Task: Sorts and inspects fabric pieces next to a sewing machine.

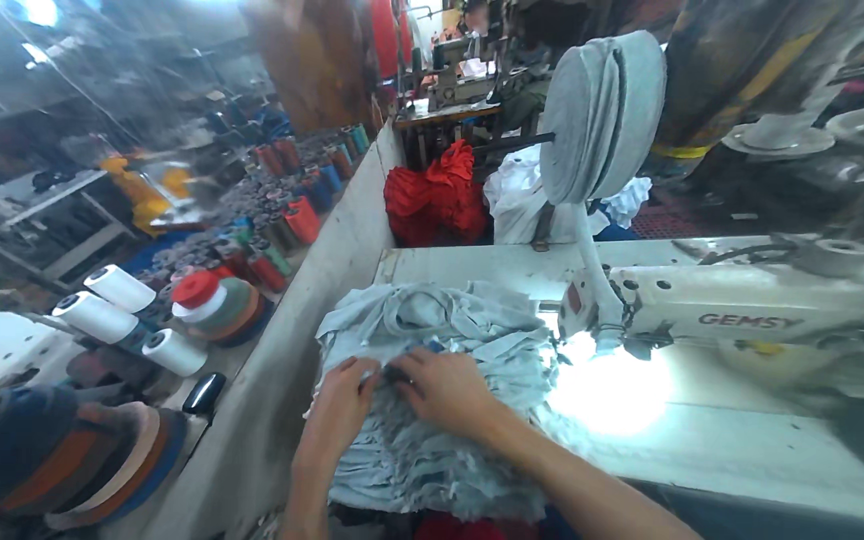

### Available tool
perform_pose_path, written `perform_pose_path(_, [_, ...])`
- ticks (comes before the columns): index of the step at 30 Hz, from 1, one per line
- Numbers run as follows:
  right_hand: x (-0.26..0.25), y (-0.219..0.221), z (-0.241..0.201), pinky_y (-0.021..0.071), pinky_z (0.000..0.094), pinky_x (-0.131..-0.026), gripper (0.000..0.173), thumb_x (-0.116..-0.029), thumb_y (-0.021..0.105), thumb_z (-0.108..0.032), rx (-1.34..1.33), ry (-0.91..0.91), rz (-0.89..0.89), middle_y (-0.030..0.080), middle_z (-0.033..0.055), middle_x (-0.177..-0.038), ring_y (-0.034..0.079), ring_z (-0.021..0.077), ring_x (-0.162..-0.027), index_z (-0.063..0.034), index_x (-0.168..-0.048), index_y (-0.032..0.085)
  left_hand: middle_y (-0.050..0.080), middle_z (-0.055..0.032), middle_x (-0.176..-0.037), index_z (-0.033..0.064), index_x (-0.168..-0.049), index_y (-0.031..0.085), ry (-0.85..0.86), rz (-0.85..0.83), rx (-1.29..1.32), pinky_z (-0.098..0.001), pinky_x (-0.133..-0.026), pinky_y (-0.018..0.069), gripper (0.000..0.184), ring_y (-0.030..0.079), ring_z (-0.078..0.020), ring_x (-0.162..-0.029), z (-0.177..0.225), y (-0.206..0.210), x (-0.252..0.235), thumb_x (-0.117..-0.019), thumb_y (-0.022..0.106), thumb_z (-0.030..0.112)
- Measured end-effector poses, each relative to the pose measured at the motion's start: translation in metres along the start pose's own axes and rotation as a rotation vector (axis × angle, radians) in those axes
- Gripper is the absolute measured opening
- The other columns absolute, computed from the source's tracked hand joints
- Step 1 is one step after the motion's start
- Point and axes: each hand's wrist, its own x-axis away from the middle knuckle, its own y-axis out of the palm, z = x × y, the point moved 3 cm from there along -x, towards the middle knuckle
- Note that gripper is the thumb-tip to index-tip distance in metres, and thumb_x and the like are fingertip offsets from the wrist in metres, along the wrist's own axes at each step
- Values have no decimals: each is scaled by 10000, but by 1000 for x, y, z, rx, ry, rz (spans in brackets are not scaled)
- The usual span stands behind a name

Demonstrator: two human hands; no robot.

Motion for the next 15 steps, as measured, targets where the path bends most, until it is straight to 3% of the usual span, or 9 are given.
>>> perform_pose_path(2, [-1,1,-1,564,576,-747,365,-1052,508,-388,-11,-10,13,692,120,-1195,710,349,-925,-203,-1336,644,722,-128,-1037,66,-1064,746,-22,20,-23,-455,-895,578,167,708,-267,-966,3,-5,3,-998,637,173])
perform_pose_path(6, [-4,6,-8,554,603,-765,350,-1066,498,-341,-82,-26,-10,686,123,-1243,707,371,-966,-177,-1339,644,718,-143,-1020,39,-1053,741,-58,48,-30,-474,-872,582,181,709,-285,-937,13,-14,16,-1002,629,171])
perform_pose_path(10, [2,16,-8,557,600,-728,296,-1080,464,-266,-101,-71,41,717,100,-1169,716,356,-925,-190,-1263,683,712,-107,-999,64,-1042,743,-41,45,-41,-428,-816,592,176,704,-233,-864,25,-14,16,-1003,636,199])
perform_pose_path(15, [53,14,29,597,503,-629,329,-1007,604,-393,-171,75,357,741,35,-1089,730,242,-792,-245,-1283,706,714,-66,-979,99,-1033,763,100,93,19,-366,-770,597,177,692,-176,-828,46,-8,-8,-991,642,222])
